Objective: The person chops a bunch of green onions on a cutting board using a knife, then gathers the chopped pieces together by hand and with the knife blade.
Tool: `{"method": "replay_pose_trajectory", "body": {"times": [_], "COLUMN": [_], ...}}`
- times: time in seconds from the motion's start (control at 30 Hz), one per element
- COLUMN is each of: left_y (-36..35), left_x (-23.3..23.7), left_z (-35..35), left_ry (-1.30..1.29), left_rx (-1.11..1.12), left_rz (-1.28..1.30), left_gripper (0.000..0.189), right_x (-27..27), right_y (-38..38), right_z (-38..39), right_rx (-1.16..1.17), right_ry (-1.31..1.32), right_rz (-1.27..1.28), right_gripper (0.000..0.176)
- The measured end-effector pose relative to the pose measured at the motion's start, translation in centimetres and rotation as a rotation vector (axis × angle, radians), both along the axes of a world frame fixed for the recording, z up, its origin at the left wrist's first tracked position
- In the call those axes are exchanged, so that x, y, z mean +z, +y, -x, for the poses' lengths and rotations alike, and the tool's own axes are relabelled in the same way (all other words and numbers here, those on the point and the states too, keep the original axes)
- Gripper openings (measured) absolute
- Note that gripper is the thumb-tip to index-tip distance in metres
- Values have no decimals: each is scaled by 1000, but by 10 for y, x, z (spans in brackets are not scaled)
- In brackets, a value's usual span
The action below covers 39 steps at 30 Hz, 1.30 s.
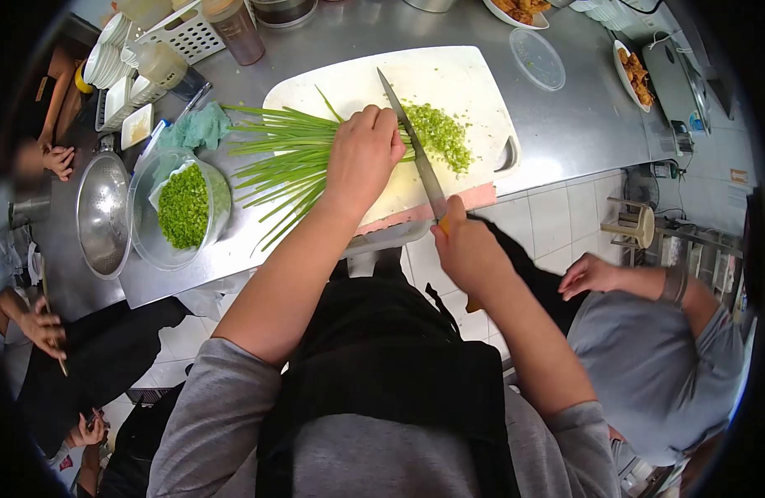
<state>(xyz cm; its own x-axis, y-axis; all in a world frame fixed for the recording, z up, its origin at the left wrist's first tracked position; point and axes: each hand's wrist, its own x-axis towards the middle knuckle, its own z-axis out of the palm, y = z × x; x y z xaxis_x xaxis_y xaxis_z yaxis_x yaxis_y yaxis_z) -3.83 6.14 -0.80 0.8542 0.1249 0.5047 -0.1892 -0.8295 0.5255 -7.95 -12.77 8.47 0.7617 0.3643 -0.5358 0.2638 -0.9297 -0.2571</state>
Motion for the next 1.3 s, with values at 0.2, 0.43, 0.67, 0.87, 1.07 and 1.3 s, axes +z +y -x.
{"method": "replay_pose_trajectory", "body": {"times": [0.2, 0.43, 0.67, 0.87, 1.07, 1.3], "left_y": [1, 2, 3, 4, 4, 5], "left_x": [1, 0, 2, 0, 0, 0], "left_z": [0, 1, 1, 1, 2, 2], "left_ry": [1, 15, 23, 27, 31, 26], "left_rx": [-8, -4, -24, -34, -43, -54], "left_rz": [13, 9, 36, 49, 62, 80], "left_gripper": [18, 17, 17, 17, 18, 19], "right_x": [59, 79, 18, 11, 79, 32], "right_y": [-4, 6, 10, 7, 9, 14], "right_z": [3, -22, -19, 12, -18, -19], "right_rx": [-17, 6, -36, -5, -20, -13], "right_ry": [89, 107, 31, 7, 132, 46], "right_rz": [-34, -13, -42, 65, -32, -67], "right_gripper": [39, 33, 33, 37, 31, 33]}}
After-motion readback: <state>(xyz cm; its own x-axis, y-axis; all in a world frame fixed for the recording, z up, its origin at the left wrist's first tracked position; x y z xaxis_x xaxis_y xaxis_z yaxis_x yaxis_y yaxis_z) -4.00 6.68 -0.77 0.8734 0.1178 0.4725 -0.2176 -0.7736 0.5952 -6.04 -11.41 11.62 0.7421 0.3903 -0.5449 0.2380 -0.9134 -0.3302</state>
